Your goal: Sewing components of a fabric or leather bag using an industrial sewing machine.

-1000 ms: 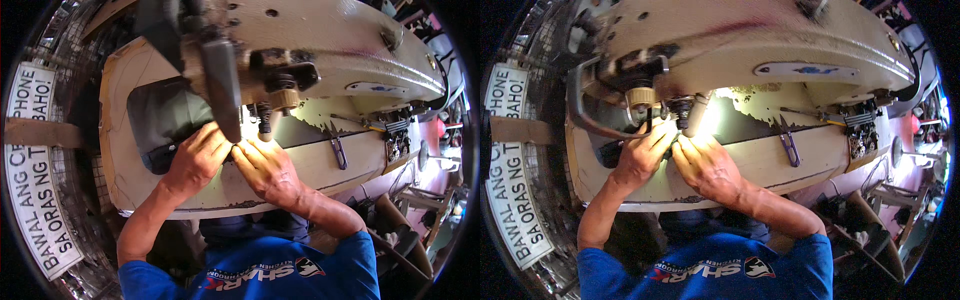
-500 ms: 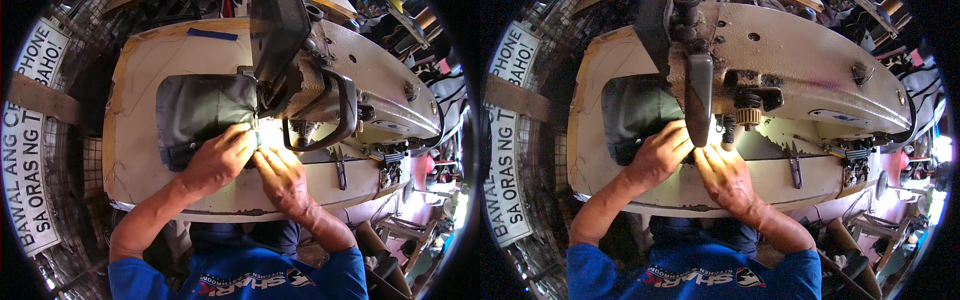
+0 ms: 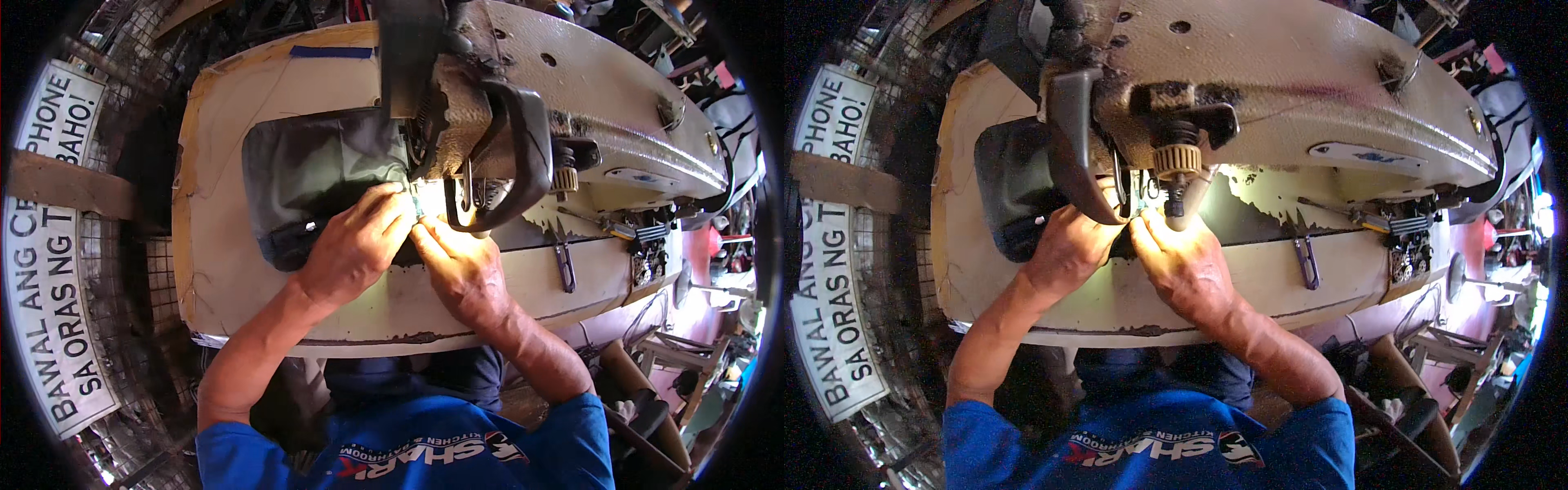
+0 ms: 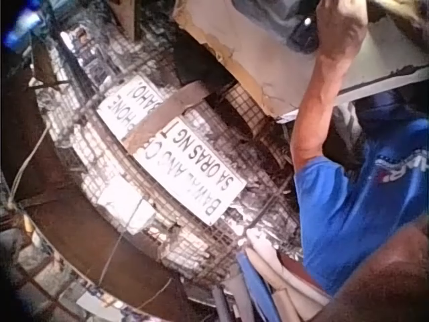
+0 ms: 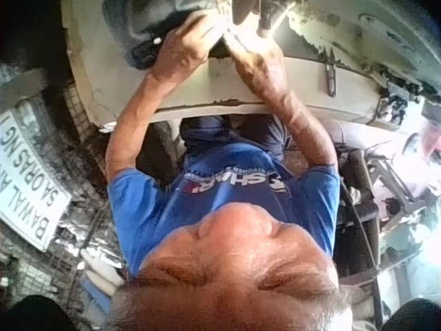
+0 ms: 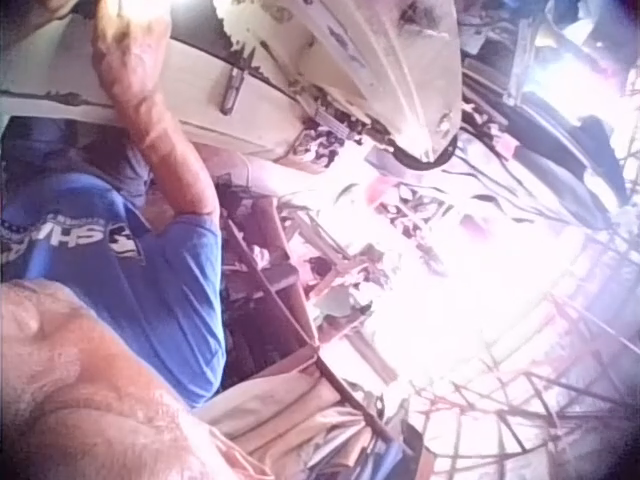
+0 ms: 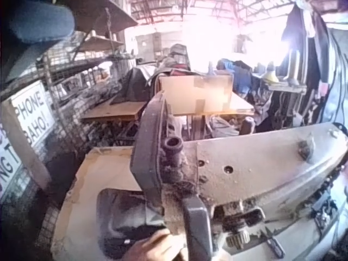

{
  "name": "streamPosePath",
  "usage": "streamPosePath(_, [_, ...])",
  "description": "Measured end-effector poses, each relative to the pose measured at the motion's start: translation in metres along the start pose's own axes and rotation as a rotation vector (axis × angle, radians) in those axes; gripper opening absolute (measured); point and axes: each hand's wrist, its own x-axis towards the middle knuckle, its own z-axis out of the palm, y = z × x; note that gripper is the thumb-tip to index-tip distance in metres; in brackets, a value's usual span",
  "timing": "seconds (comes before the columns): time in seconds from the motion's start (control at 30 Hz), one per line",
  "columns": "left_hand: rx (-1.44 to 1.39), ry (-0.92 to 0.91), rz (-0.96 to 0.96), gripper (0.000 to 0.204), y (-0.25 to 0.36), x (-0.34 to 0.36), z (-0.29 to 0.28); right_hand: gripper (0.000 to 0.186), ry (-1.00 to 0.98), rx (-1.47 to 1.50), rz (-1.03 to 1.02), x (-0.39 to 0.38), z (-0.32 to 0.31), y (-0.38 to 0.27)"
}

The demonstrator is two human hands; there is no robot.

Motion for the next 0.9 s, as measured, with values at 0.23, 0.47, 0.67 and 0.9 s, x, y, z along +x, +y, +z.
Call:
streamPosePath(0.23, [0.046, 0.064, 0.030, 0.032, -0.005, 0.005, 0.008, 0.037, 0.025, 0.022, 0.002, 0.004, -0.002, 0.002])
streamPosePath(0.47, [0.054, 0.064, -0.019, 0.030, -0.007, 0.003, 0.013, 0.037, 0.000, 0.016, 0.030, 0.004, -0.001, 0.002])
streamPosePath(0.67, [0.000, 0.109, -0.031, 0.029, -0.010, 0.003, 0.015, 0.035, 0.067, -0.001, 0.013, 0.003, 0.005, 0.006])
streamPosePath(0.9, [0.043, 0.080, -0.065, 0.028, -0.005, 0.005, 0.014, 0.034, 0.064, -0.007, 0.006, 0.002, 0.001, 0.006])
